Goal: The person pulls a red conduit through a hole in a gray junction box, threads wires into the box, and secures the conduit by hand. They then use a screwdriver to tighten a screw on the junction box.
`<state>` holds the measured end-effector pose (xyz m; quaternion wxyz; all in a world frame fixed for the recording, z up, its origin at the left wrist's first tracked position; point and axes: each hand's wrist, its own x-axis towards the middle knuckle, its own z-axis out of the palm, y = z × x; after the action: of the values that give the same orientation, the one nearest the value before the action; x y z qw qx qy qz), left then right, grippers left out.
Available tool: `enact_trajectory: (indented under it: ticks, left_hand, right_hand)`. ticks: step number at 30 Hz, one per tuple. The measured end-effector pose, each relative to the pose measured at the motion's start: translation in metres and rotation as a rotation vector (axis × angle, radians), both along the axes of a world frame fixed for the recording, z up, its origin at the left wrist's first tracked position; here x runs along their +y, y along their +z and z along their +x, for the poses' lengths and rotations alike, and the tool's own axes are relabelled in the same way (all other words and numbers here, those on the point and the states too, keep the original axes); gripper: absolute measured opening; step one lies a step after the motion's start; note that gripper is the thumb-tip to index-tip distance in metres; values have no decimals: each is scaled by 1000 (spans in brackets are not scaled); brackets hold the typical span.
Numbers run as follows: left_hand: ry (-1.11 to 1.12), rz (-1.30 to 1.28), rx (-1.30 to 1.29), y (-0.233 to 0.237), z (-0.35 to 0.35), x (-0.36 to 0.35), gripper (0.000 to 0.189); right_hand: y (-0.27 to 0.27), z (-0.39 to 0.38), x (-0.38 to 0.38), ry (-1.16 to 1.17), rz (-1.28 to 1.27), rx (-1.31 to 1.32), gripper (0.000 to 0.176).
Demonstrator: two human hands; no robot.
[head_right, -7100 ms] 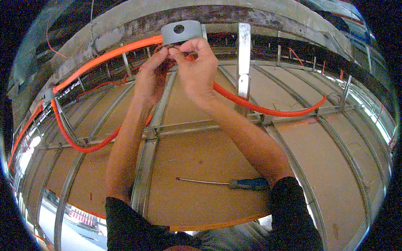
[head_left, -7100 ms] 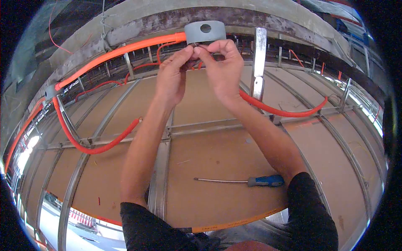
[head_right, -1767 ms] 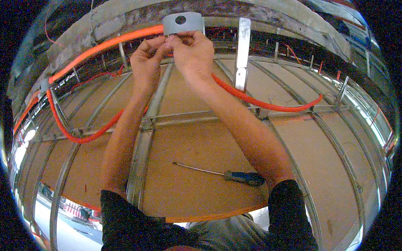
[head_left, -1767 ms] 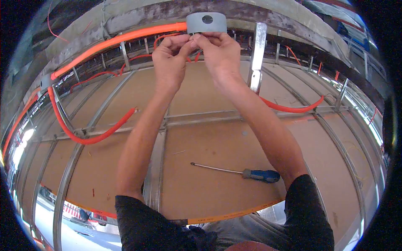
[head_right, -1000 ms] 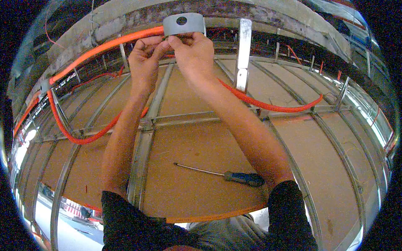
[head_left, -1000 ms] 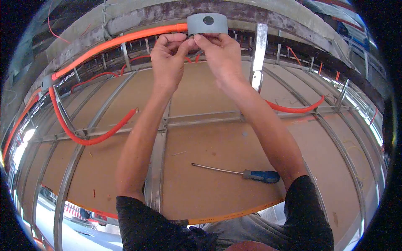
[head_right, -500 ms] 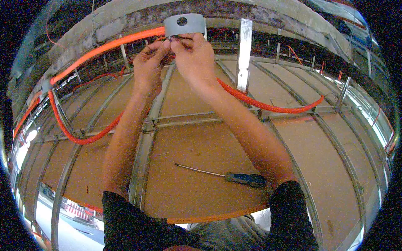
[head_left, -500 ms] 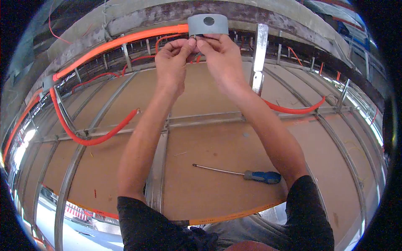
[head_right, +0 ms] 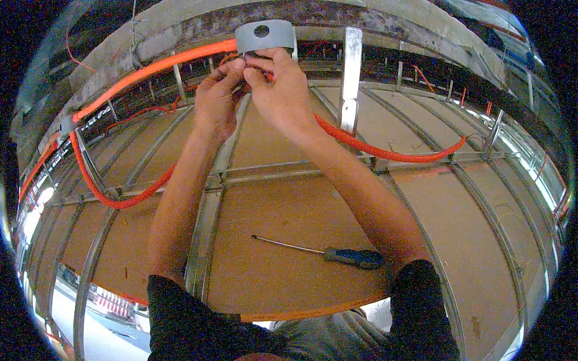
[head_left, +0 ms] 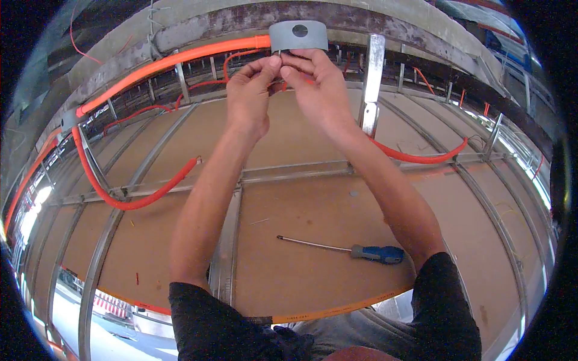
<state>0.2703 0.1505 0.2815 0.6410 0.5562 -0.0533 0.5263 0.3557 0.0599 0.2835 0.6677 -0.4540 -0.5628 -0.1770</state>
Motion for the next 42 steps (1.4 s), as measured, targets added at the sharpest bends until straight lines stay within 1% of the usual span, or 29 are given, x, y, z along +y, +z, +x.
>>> enact_trajectory:
  ticks: [5, 8, 10, 11, 13, 14, 16, 17, 19, 23, 25, 29, 34, 42]
  left_hand:
    - [30, -19, -2, -1, 3, -2, 25]
    - [11, 20, 6, -1, 2, -3, 25]
    - [4, 20, 21, 0, 1, -4, 25]
    - [5, 19, 20, 0, 0, -4, 25]
    - [6, 30, 37, 1, -2, -4, 24]
    - [7, 29, 37, 1, -3, -4, 24]
    - [-33, 38, 44, 1, -4, -3, 22]
    - [-33, 38, 44, 2, -4, -1, 22]
    - [-63, 50, 59, 2, -5, 1, 20]
    - [-93, 40, 82, 3, -8, 3, 19]
    - [-131, 20, 100, 4, -8, 4, 19]
    - [-154, 17, 99, 3, -6, 2, 19]
    - [-125, 15, 135, 3, -7, 0, 19]
    - [-104, -36, 102, 3, -7, -2, 19]
  right_hand:
    - [-2, -2, 2, -30, 31, -15, 35]
    - [-4, -3, 2, 23, 47, 44, 35]
    - [-5, 1, 2, -170, 78, -98, 38]
    - [-6, 2, 1, -168, 77, -99, 38]
    - [-9, 1, -2, -276, 108, -174, 41]
    - [-10, 1, -5, -275, 108, -174, 41]
    - [-11, 3, -11, -385, 134, -258, 39]
    - [-11, 4, -13, -385, 134, -258, 39]
    - [-10, 8, -17, -574, 180, -381, 33]
    - [-7, 16, -21, -503, 154, -349, 26]
    - [-8, 20, -19, -430, 187, -402, 18]
    - [-6, 26, -16, -461, 188, -436, 15]
    - [-6, 25, -16, -477, 183, -462, 10]
    - [-6, 26, -15, -494, 182, -479, 10]
